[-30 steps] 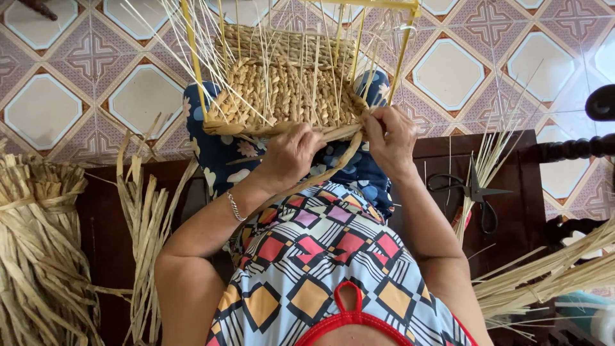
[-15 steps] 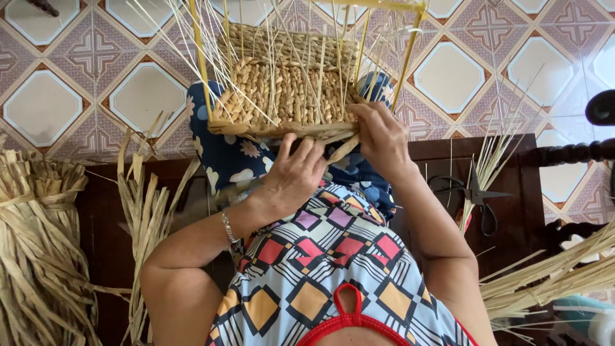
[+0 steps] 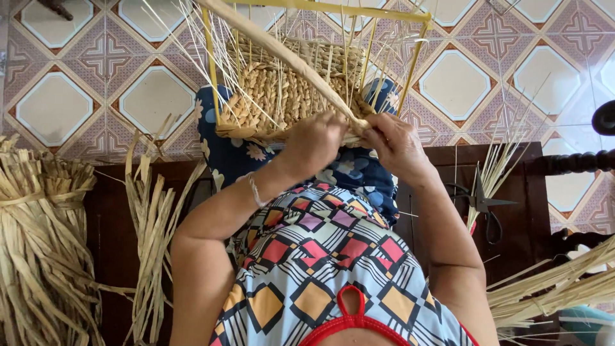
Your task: The person weaves strips of plant fiber through a basket frame by hand.
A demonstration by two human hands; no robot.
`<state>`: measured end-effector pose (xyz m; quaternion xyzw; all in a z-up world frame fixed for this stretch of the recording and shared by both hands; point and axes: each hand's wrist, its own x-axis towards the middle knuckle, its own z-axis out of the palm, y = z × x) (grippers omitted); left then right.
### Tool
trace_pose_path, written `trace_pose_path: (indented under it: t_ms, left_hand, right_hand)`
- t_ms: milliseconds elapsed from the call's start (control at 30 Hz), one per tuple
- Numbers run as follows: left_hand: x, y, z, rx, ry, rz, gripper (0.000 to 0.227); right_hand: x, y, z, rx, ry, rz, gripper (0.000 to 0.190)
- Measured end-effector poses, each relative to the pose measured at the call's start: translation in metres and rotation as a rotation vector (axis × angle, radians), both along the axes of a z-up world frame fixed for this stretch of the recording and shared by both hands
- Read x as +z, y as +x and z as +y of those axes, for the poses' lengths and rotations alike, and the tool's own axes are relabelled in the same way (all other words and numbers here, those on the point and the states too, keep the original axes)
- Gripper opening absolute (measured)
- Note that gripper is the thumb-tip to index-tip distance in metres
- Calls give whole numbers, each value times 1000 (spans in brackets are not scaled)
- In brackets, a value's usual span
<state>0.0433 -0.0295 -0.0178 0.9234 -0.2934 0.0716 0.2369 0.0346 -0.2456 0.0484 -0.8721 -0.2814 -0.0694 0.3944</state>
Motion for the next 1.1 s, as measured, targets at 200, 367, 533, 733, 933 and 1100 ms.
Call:
trace_pose_path:
  t_ms: [200, 367, 533, 733, 933, 1100]
  left_hand:
    - [39, 10, -12, -114, -621, -40, 24]
    - [30, -7, -5, -55, -679, 20, 14]
    - [5, -33, -2, 81, -932, 384, 15]
    - [37, -66, 0, -154, -575, -239, 21]
    - [36, -42, 43, 87, -226, -407, 55]
    - [45, -41, 56, 195, 75, -607, 17]
  right_hand:
    - [-3, -1, 1, 9, 48, -45, 10]
    - [-13, -4, -1, -17, 79, 21, 7]
    - [-18, 3, 3, -66, 261, 225, 9]
    - [4, 2, 23, -48, 95, -162, 15]
    - [18, 0, 15, 43, -73, -99, 9]
    - [-2, -3, 29, -72, -58, -252, 9]
